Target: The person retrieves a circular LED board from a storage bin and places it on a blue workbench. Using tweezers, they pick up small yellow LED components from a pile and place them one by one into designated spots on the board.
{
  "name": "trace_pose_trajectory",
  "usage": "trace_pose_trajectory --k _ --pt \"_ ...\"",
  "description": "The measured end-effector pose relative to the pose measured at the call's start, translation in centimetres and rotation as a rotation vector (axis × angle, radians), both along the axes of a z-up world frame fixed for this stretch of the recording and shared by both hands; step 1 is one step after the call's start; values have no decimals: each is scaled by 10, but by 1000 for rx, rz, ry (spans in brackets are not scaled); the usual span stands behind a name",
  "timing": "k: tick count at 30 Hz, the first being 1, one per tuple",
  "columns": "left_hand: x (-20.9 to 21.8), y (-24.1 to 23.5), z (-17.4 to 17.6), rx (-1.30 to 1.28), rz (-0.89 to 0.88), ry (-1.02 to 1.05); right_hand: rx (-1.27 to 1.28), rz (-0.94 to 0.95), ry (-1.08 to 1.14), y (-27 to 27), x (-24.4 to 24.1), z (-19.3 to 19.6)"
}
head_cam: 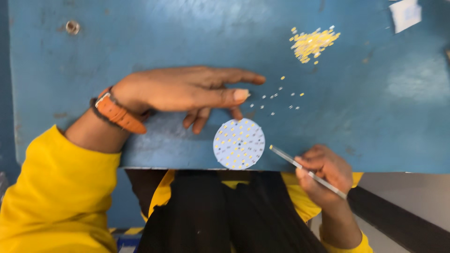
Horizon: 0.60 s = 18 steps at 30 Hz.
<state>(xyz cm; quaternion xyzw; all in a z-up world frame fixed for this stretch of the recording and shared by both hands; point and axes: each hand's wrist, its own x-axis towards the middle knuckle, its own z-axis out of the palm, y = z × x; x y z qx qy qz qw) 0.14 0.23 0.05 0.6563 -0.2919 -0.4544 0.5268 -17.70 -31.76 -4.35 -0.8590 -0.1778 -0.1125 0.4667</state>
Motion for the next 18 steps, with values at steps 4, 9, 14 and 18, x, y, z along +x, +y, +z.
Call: trace_pose_trajectory --k 4,9,14,18 --pt "-1 0 -2 -52 -16 -37 -63 139 -79 9 -19 -6" --pt "-2 -1 1 -67 -14 -47 -132 127 -173 21 -25 -12" --pt "-2 0 -2 -71 -12 -41 -198 74 -197 31 -33 -14" --pt "-1 0 -2 -77 -15 -44 -219 58 -213 33 -33 -14"
